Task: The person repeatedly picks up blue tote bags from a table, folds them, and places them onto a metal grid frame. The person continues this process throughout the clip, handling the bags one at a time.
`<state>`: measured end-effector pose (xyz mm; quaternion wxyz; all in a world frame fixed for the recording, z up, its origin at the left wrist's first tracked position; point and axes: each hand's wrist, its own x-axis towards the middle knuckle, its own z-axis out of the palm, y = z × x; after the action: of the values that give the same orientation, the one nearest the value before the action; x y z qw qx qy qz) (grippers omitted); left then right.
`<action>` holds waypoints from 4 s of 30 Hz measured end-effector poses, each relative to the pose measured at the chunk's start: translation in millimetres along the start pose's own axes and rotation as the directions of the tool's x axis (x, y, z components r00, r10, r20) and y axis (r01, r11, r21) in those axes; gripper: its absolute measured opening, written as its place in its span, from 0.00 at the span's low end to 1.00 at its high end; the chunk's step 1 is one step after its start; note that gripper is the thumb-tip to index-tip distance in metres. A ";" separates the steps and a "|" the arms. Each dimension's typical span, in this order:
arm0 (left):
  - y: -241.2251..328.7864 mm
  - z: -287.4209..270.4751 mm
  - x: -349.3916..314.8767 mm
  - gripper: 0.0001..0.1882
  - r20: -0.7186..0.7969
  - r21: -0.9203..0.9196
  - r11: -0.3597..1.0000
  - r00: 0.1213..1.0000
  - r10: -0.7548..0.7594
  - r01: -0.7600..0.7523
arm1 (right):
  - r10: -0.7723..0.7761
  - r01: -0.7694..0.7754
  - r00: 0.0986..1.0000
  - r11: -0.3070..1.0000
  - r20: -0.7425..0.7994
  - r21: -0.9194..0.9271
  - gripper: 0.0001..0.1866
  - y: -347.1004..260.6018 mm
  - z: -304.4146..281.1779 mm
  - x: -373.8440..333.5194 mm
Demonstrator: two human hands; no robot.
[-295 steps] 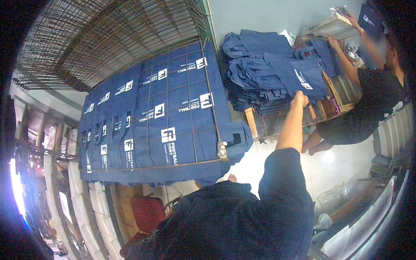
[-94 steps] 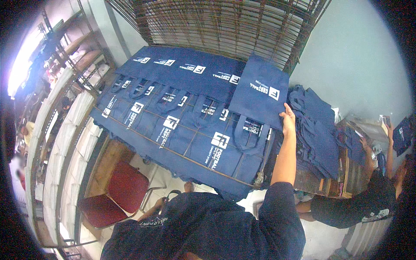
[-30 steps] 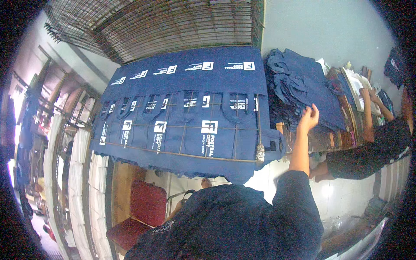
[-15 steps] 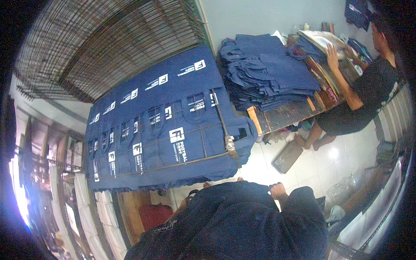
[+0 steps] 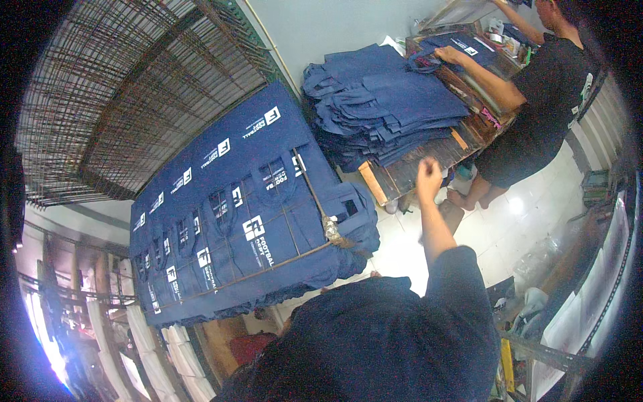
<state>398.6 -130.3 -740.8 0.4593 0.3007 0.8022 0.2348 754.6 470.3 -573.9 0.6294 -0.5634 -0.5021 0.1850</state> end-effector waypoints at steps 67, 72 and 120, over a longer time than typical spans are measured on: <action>158.9 -620.8 -177.7 0.16 -0.967 -0.237 0.202 0.210 -0.146 -0.950 | -0.003 -0.554 0.362 0.803 0.932 0.217 0.16 -407.2 56.7 -286.5; 49.6 -590.7 -96.2 0.21 -0.696 -0.597 0.184 0.390 -0.603 -0.781 | 0.058 -0.581 0.390 0.790 0.919 0.196 0.12 -389.8 59.8 -293.3; 61.4 -554.4 -94.6 0.35 -0.523 -0.799 -0.003 0.697 -0.491 -0.602 | 0.129 -0.639 0.401 0.748 0.907 0.177 0.08 -386.2 60.8 -312.1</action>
<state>-34.4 -208.5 -385.0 0.1627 -0.2003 0.4713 0.8434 441.6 138.3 -368.9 0.3562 -0.3150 -0.5244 0.7063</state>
